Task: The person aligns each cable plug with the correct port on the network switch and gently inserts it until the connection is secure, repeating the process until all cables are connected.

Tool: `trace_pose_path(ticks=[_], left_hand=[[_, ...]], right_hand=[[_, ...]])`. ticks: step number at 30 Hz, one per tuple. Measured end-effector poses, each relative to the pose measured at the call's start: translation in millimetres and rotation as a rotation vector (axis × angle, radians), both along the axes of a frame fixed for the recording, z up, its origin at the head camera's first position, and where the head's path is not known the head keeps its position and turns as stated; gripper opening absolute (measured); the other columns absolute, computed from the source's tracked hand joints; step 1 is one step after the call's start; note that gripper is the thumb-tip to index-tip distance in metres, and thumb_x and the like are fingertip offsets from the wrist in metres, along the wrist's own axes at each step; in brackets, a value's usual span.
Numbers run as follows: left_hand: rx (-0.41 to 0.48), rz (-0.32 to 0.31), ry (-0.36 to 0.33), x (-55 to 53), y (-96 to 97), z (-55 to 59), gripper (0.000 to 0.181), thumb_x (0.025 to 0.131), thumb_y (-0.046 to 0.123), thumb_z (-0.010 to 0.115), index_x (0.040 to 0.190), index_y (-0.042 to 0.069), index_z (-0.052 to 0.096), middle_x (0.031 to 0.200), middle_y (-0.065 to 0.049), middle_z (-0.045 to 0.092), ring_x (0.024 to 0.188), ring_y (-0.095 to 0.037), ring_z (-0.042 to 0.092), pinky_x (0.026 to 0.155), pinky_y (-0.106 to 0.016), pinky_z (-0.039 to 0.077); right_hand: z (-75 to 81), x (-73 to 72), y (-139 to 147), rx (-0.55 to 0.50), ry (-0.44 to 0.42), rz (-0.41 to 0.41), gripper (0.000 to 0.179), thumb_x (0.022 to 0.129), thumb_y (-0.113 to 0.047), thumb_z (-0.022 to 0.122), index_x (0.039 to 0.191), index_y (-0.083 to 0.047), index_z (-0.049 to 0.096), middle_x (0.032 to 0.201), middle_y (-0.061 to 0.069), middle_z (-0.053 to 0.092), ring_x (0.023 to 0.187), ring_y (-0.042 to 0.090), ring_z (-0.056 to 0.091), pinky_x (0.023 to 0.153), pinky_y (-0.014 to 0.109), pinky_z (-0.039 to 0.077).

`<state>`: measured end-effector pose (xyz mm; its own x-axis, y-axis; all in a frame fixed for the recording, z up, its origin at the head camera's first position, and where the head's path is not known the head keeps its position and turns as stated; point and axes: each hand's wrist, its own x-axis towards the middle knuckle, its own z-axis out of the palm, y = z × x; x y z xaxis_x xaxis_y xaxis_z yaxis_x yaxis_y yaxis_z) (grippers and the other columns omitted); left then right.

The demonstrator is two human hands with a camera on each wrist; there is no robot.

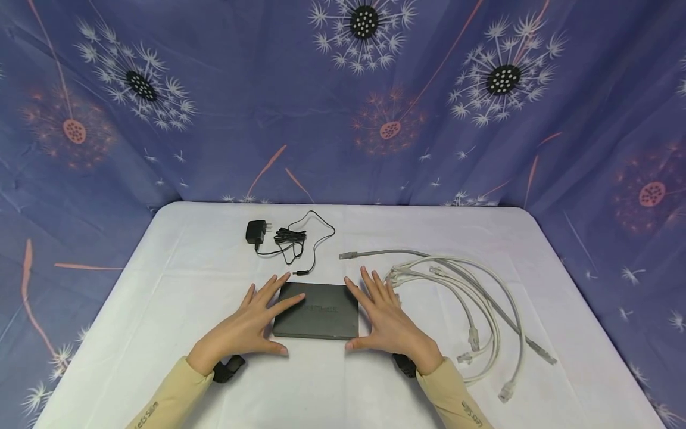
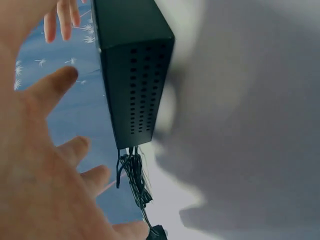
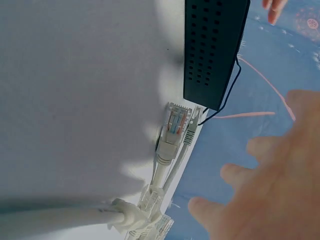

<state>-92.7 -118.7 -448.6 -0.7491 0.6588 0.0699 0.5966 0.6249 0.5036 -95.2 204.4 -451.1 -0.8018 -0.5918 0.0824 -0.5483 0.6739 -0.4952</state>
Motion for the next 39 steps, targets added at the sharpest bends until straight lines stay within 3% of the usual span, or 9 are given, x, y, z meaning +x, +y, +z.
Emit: trace_pose_path(ticks=[16,27,39], left_hand=[[-0.032,0.006,-0.063,-5.1,-3.7,-2.7,0.100,0.065,0.048,0.082,0.149,0.021,0.036,0.158,-0.015,0.003,0.141,-0.042,0.004,0.100,-0.070,0.003],[-0.025,0.034,-0.070,-10.3,-4.9,-8.2,0.095,0.068,0.040,0.084,0.149,0.026,0.036,0.158,-0.012,0.007,0.142,-0.039,0.006,0.102,-0.069,0.005],[0.024,0.053,-0.018,-13.1,-2.1,-14.2,0.088,0.067,0.034,0.085,0.144,0.025,0.044,0.150,-0.017,0.025,0.136,-0.036,0.025,0.104,-0.062,0.015]], right_hand=[[-5.2,1.4,-1,0.064,-0.006,0.002,0.116,0.065,-0.058,0.078,0.154,-0.014,0.019,0.155,0.025,0.005,0.139,0.048,0.005,0.102,0.068,0.007],[-11.8,-1.6,-2,0.093,0.030,-0.003,0.108,0.069,-0.056,0.076,0.151,-0.007,0.027,0.155,0.024,0.013,0.138,0.048,0.009,0.102,0.068,0.010],[-15.4,-6.2,-4,0.029,0.054,0.027,0.106,0.067,-0.047,0.083,0.148,-0.004,0.031,0.148,0.021,0.029,0.138,0.042,0.020,0.102,0.064,0.021]])
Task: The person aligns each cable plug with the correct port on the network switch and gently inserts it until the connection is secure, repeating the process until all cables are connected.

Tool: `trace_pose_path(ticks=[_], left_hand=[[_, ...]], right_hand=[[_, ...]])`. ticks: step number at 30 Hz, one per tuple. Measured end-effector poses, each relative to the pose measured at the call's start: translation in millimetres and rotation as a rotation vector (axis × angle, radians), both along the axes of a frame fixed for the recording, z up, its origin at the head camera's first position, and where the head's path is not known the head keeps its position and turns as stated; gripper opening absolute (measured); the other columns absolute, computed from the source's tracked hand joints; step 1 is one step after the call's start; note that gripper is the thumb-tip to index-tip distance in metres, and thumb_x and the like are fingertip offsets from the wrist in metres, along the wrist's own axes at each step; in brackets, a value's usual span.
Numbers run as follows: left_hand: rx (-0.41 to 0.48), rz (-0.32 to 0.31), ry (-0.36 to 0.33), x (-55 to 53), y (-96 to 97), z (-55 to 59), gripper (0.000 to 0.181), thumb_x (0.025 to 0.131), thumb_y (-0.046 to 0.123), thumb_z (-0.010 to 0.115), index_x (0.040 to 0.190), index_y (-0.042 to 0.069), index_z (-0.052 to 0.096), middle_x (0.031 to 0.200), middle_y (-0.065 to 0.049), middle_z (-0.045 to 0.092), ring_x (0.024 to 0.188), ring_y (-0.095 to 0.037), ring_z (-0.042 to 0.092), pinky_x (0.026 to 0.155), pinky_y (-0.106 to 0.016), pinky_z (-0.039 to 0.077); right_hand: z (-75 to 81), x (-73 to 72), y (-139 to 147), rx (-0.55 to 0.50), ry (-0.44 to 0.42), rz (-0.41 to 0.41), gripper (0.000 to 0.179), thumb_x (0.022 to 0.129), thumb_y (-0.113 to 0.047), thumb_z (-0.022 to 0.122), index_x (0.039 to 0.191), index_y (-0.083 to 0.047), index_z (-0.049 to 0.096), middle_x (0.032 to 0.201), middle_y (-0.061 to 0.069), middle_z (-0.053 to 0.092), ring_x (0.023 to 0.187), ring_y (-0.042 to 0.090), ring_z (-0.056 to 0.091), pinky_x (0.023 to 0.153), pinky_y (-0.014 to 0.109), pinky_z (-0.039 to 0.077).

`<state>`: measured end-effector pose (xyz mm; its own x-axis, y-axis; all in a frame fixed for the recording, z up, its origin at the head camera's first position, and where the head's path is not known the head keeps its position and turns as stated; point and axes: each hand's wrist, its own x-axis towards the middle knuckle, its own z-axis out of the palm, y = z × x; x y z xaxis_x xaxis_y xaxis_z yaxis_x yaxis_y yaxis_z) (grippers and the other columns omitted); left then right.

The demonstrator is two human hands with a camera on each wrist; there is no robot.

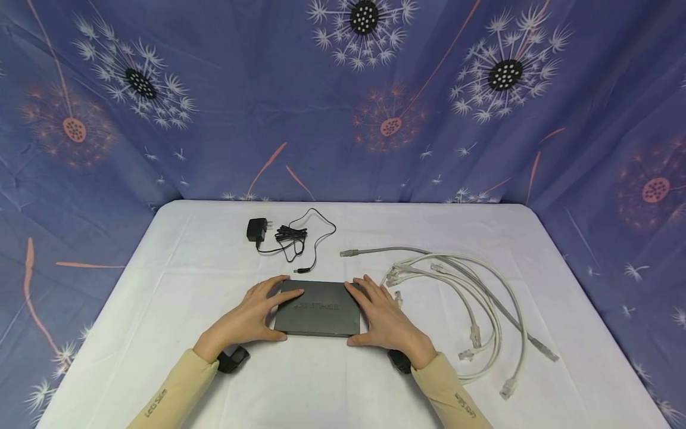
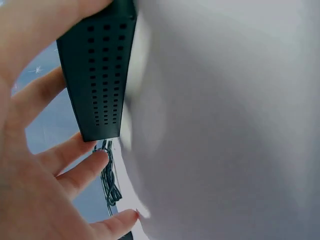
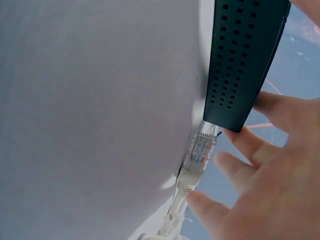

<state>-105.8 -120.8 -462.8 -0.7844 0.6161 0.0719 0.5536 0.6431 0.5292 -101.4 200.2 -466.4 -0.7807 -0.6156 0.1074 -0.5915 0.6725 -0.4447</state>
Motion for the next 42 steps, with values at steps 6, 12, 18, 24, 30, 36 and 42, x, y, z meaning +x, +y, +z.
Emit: trace_pose_path(ticks=[6,12,18,24,30,36,42], left_hand=[[0.026,0.007,-0.001,-0.1,0.0,1.5,0.087,0.066,0.035,0.086,0.143,0.024,0.047,0.148,-0.017,0.027,0.133,-0.040,0.027,0.104,-0.058,0.022],[0.085,0.012,-0.019,-0.7,-1.2,7.6,0.087,0.067,0.034,0.085,0.143,0.025,0.045,0.150,-0.013,0.025,0.135,-0.035,0.026,0.099,-0.056,0.032],[0.211,-0.006,-0.034,-0.6,-1.9,15.2,0.087,0.067,0.028,0.086,0.144,0.022,0.045,0.151,-0.009,0.023,0.138,-0.027,0.024,0.100,-0.050,0.035],[0.295,-0.019,-0.033,0.6,-1.4,20.2,0.088,0.067,0.025,0.087,0.144,0.023,0.044,0.152,-0.002,0.018,0.136,-0.027,0.029,0.101,-0.045,0.036],[0.382,-0.030,-0.034,3.4,-0.7,25.8,0.086,0.068,0.026,0.086,0.143,0.022,0.046,0.153,0.001,0.016,0.135,-0.029,0.030,0.103,-0.045,0.034],[0.445,-0.029,-0.031,4.5,0.1,26.3,0.084,0.068,0.023,0.087,0.141,0.019,0.048,0.153,-0.003,0.018,0.135,-0.028,0.030,0.103,-0.048,0.032],[0.528,-0.050,0.023,5.4,2.3,27.8,0.081,0.065,0.013,0.087,0.137,0.004,0.050,0.151,-0.019,0.020,0.131,-0.036,0.033,0.101,-0.052,0.032]], right_hand=[[2.9,-0.2,0,0.005,-0.006,-0.006,0.106,0.064,-0.043,0.086,0.148,-0.004,0.033,0.146,0.021,0.032,0.135,0.041,0.026,0.101,0.062,0.025],[14.1,0.5,0,-0.028,-0.006,-0.030,0.107,0.062,-0.041,0.087,0.149,-0.009,0.033,0.146,0.020,0.031,0.131,0.043,0.032,0.093,0.061,0.034],[29.1,1.6,3,-0.080,-0.039,-0.044,0.108,0.062,-0.035,0.088,0.151,-0.014,0.030,0.148,0.010,0.028,0.127,0.036,0.039,0.087,0.052,0.042],[39.7,4.9,5,-0.121,-0.032,-0.035,0.107,0.065,-0.035,0.087,0.152,-0.016,0.027,0.149,0.008,0.024,0.129,0.034,0.038,0.082,0.046,0.046],[47.4,7.9,7,-0.170,-0.015,-0.015,0.109,0.064,-0.032,0.088,0.152,-0.015,0.027,0.150,0.009,0.023,0.136,0.030,0.028,0.088,0.049,0.044],[49.3,8.8,8,-0.207,-0.013,-0.003,0.108,0.064,-0.030,0.089,0.152,-0.014,0.028,0.148,0.012,0.024,0.135,0.031,0.028,0.092,0.052,0.041],[51.2,10.7,7,-0.273,-0.021,-0.008,0.106,0.063,-0.027,0.089,0.151,-0.015,0.030,0.148,0.010,0.025,0.132,0.028,0.033,0.092,0.053,0.040]])
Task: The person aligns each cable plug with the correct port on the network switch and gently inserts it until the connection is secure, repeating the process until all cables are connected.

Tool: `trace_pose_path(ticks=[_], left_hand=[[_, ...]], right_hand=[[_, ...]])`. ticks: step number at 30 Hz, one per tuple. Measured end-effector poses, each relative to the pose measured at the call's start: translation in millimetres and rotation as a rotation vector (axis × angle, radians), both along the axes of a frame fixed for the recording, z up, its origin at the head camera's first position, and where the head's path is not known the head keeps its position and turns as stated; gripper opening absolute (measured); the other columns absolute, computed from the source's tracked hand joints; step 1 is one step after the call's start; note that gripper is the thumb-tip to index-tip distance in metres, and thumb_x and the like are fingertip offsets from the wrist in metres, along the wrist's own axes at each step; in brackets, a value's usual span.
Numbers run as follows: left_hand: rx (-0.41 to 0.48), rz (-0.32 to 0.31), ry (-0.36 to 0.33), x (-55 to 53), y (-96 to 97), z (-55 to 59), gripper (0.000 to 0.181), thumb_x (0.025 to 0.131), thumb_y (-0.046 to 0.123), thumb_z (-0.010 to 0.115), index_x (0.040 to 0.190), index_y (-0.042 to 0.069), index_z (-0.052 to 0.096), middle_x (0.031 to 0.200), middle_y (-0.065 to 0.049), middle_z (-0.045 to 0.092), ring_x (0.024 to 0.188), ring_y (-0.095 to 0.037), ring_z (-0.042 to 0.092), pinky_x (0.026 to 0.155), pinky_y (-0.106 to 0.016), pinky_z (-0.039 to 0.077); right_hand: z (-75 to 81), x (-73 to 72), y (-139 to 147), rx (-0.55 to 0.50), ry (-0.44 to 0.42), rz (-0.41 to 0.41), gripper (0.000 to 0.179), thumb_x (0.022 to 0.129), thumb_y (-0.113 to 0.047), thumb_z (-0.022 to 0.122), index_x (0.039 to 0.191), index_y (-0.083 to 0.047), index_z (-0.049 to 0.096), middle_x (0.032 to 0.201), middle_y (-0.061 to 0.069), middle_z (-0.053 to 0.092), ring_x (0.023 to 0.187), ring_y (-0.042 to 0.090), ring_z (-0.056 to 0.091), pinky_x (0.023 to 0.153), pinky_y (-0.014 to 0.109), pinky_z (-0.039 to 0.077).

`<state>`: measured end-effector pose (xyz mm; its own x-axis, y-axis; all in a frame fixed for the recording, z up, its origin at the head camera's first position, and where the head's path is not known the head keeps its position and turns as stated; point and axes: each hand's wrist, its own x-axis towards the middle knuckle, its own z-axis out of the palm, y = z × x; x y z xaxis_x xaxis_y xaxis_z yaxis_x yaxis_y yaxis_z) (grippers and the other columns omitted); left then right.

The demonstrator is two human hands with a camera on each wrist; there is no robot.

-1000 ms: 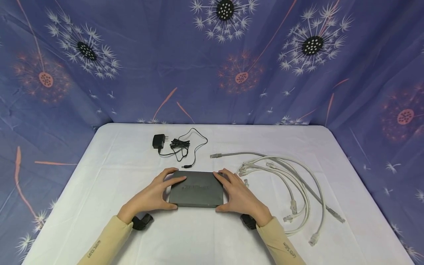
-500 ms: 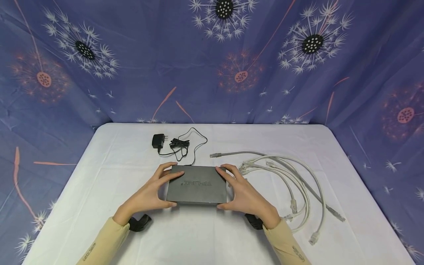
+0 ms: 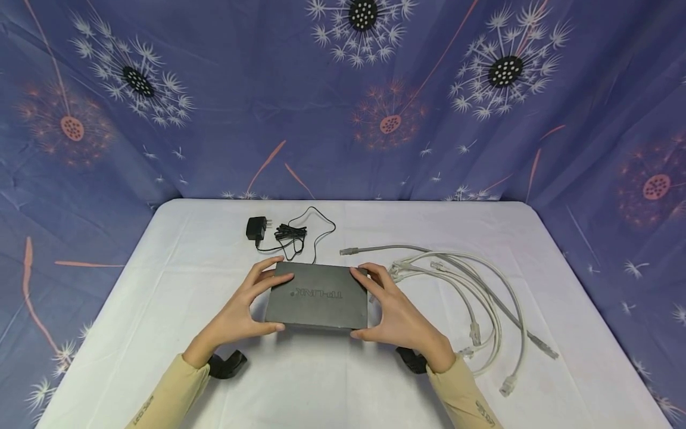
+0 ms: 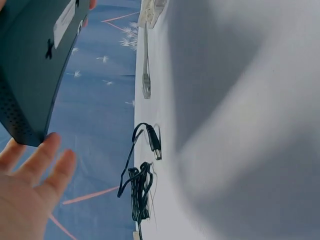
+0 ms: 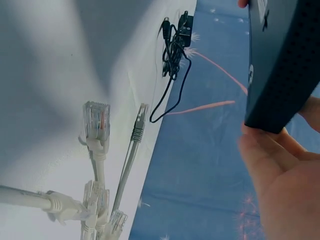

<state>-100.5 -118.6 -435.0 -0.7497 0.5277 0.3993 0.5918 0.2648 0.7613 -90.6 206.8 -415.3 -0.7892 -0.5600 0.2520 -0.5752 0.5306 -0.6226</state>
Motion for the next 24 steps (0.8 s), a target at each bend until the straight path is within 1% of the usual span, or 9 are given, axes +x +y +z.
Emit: trace_pose_path(ticks=[3,6,7,8,12,16,21,24], left_hand=[[0.052,-0.004,0.014,4.7,2.7,15.0,0.078,0.064,0.004,0.086,0.133,-0.003,0.051,0.148,-0.025,0.022,0.128,-0.041,0.035,0.100,-0.052,0.033],[0.101,-0.006,0.017,9.5,4.6,30.7,0.075,0.065,0.000,0.084,0.132,-0.005,0.051,0.147,-0.028,0.024,0.127,-0.041,0.037,0.101,-0.049,0.035],[0.118,-0.008,0.012,10.5,5.3,35.0,0.075,0.064,-0.002,0.083,0.132,-0.006,0.051,0.147,-0.028,0.024,0.127,-0.041,0.037,0.101,-0.047,0.035],[0.136,-0.009,0.005,10.8,5.7,36.7,0.075,0.064,-0.003,0.083,0.132,-0.007,0.051,0.147,-0.029,0.023,0.128,-0.041,0.037,0.102,-0.046,0.034],[0.219,-0.040,-0.004,9.7,7.3,37.8,0.074,0.066,-0.006,0.081,0.132,-0.010,0.048,0.148,-0.032,0.020,0.128,-0.040,0.038,0.104,-0.036,0.033],[0.293,-0.069,-0.017,8.8,8.5,35.4,0.073,0.069,-0.008,0.079,0.133,-0.014,0.044,0.149,-0.032,0.018,0.130,-0.036,0.037,0.105,-0.035,0.031],[0.337,-0.061,-0.091,11.0,10.2,33.5,0.073,0.070,-0.016,0.074,0.135,-0.014,0.041,0.150,-0.031,0.017,0.136,-0.033,0.031,0.105,-0.033,0.032],[0.369,-0.044,-0.129,12.0,11.5,32.0,0.070,0.074,-0.012,0.073,0.136,-0.014,0.040,0.150,-0.030,0.019,0.135,-0.028,0.033,0.102,-0.032,0.035]], right_hand=[[1.2,1.4,-1,-0.040,0.027,-0.003,0.105,0.063,-0.023,0.089,0.150,-0.013,0.032,0.147,0.011,0.026,0.129,0.027,0.035,0.092,0.051,0.040],[1.9,3.0,-2,-0.080,0.067,-0.008,0.104,0.061,-0.019,0.090,0.148,-0.009,0.035,0.147,0.012,0.028,0.127,0.027,0.037,0.094,0.044,0.038],[2.1,3.4,-2,-0.093,0.071,-0.009,0.103,0.061,-0.018,0.090,0.148,-0.008,0.035,0.147,0.012,0.028,0.128,0.027,0.037,0.095,0.043,0.038],[2.4,3.9,-3,-0.107,0.076,-0.011,0.103,0.060,-0.017,0.090,0.147,-0.007,0.036,0.147,0.012,0.028,0.128,0.027,0.037,0.095,0.043,0.037],[2.8,4.7,-3,-0.141,0.077,-0.025,0.102,0.060,-0.016,0.090,0.147,-0.006,0.037,0.147,0.012,0.027,0.128,0.026,0.037,0.099,0.039,0.035],[3.4,5.4,-4,-0.149,0.094,-0.046,0.103,0.059,-0.015,0.089,0.147,-0.006,0.037,0.147,0.012,0.028,0.128,0.026,0.037,0.100,0.035,0.033],[4.4,6.6,-5,-0.160,0.110,-0.078,0.104,0.058,-0.016,0.090,0.147,-0.007,0.036,0.146,0.013,0.029,0.128,0.027,0.036,0.099,0.037,0.034],[4.3,6.8,-6,-0.182,0.114,-0.085,0.104,0.058,-0.016,0.089,0.147,-0.007,0.037,0.145,0.013,0.030,0.128,0.027,0.035,0.100,0.034,0.033]])
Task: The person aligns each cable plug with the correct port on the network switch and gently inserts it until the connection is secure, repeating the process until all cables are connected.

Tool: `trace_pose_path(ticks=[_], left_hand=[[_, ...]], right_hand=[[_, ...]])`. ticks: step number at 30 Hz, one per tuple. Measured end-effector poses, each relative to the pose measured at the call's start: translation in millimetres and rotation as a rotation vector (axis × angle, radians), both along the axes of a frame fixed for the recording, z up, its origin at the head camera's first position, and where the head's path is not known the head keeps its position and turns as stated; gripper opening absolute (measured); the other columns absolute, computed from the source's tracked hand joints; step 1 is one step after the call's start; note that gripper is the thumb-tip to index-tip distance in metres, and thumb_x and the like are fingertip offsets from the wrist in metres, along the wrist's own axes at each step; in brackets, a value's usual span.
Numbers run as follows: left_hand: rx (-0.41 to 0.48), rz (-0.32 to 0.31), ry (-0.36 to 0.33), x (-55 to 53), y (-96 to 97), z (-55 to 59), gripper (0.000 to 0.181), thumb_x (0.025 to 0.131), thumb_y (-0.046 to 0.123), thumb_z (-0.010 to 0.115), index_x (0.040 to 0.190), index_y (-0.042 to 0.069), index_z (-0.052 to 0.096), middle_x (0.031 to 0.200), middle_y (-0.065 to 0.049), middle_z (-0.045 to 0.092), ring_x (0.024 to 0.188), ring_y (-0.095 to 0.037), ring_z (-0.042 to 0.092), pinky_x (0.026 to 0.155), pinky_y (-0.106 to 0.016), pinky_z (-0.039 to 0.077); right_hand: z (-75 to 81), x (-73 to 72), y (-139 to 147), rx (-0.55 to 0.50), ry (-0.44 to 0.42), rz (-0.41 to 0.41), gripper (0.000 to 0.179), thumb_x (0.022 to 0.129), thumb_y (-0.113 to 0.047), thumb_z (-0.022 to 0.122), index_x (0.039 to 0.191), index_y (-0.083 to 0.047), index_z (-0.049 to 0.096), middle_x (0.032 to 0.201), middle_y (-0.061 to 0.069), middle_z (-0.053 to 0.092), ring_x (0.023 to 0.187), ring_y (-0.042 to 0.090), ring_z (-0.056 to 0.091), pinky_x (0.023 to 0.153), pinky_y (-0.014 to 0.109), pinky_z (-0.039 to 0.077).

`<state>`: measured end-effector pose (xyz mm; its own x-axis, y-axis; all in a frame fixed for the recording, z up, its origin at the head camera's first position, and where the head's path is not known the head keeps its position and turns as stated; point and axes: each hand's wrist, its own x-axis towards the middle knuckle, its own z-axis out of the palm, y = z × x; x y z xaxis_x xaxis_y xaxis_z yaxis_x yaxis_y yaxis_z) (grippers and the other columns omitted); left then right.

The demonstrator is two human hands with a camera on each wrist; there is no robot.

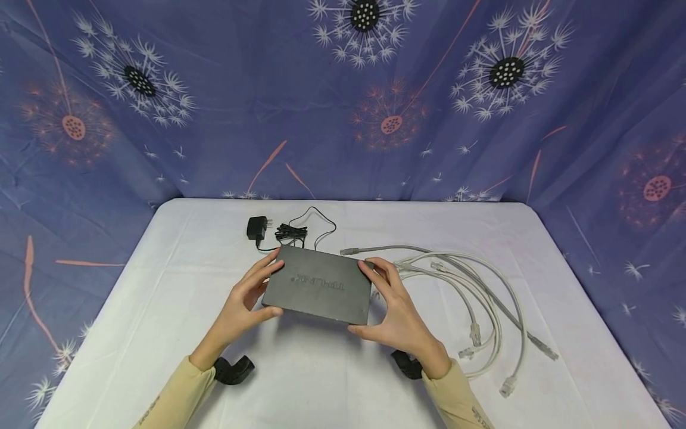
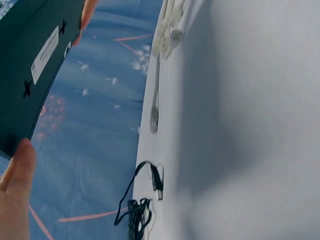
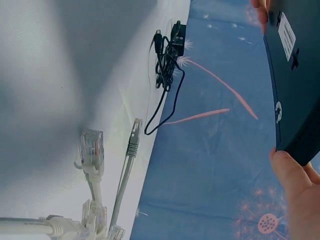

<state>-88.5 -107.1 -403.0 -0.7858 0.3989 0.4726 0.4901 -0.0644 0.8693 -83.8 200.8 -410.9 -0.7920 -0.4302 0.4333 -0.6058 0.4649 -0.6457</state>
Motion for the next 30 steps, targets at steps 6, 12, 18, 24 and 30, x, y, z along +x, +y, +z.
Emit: trace_pose_path(ticks=[6,12,18,24,30], left_hand=[[0.031,0.067,-0.034,-3.8,3.4,-17.3,0.067,0.085,0.018,0.071,0.137,-0.010,0.041,0.141,-0.026,0.033,0.123,-0.016,0.044,0.096,-0.030,0.039],[0.081,0.085,-0.061,-5.3,10.2,-33.4,0.063,0.092,0.019,0.064,0.144,0.001,0.035,0.134,-0.017,0.043,0.113,-0.016,0.050,0.090,-0.025,0.042],[0.203,0.141,-0.069,-0.7,23.0,-35.6,0.057,0.095,0.023,0.059,0.142,0.000,0.036,0.132,-0.014,0.042,0.096,-0.013,0.050,0.076,-0.022,0.044],[0.285,0.246,-0.100,5.4,36.0,-32.5,0.051,0.095,0.012,0.057,0.140,-0.001,0.035,0.135,-0.014,0.037,0.096,-0.014,0.050,0.076,-0.022,0.045],[0.401,0.241,-0.197,13.7,48.2,-28.1,0.052,0.095,0.000,0.052,0.141,0.002,0.028,0.131,-0.020,0.033,0.101,-0.025,0.059,0.079,-0.033,0.052]], right_hand=[[-1.3,-1.3,-2,-0.060,0.036,0.013,0.099,0.061,-0.018,0.089,0.144,-0.002,0.039,0.143,0.018,0.031,0.127,0.027,0.034,0.100,0.027,0.030],[-1.3,-0.9,-6,-0.112,0.051,-0.013,0.099,0.059,-0.021,0.090,0.142,0.000,0.041,0.143,0.019,0.031,0.128,0.026,0.033,0.101,0.027,0.029],[-0.7,0.9,-13,-0.161,0.060,-0.028,0.104,0.052,-0.010,0.092,0.141,0.005,0.040,0.142,0.022,0.030,0.128,0.029,0.036,0.104,0.026,0.029],[-2.0,4.1,-18,-0.158,0.039,-0.074,0.098,0.061,-0.020,0.090,0.144,-0.001,0.040,0.144,0.015,0.030,0.129,0.027,0.034,0.106,0.031,0.029],[-3.1,4.5,-25,-0.175,0.089,-0.095,0.094,0.071,-0.047,0.079,0.143,0.000,0.041,0.143,0.018,0.031,0.127,0.027,0.035,0.105,0.027,0.029]])
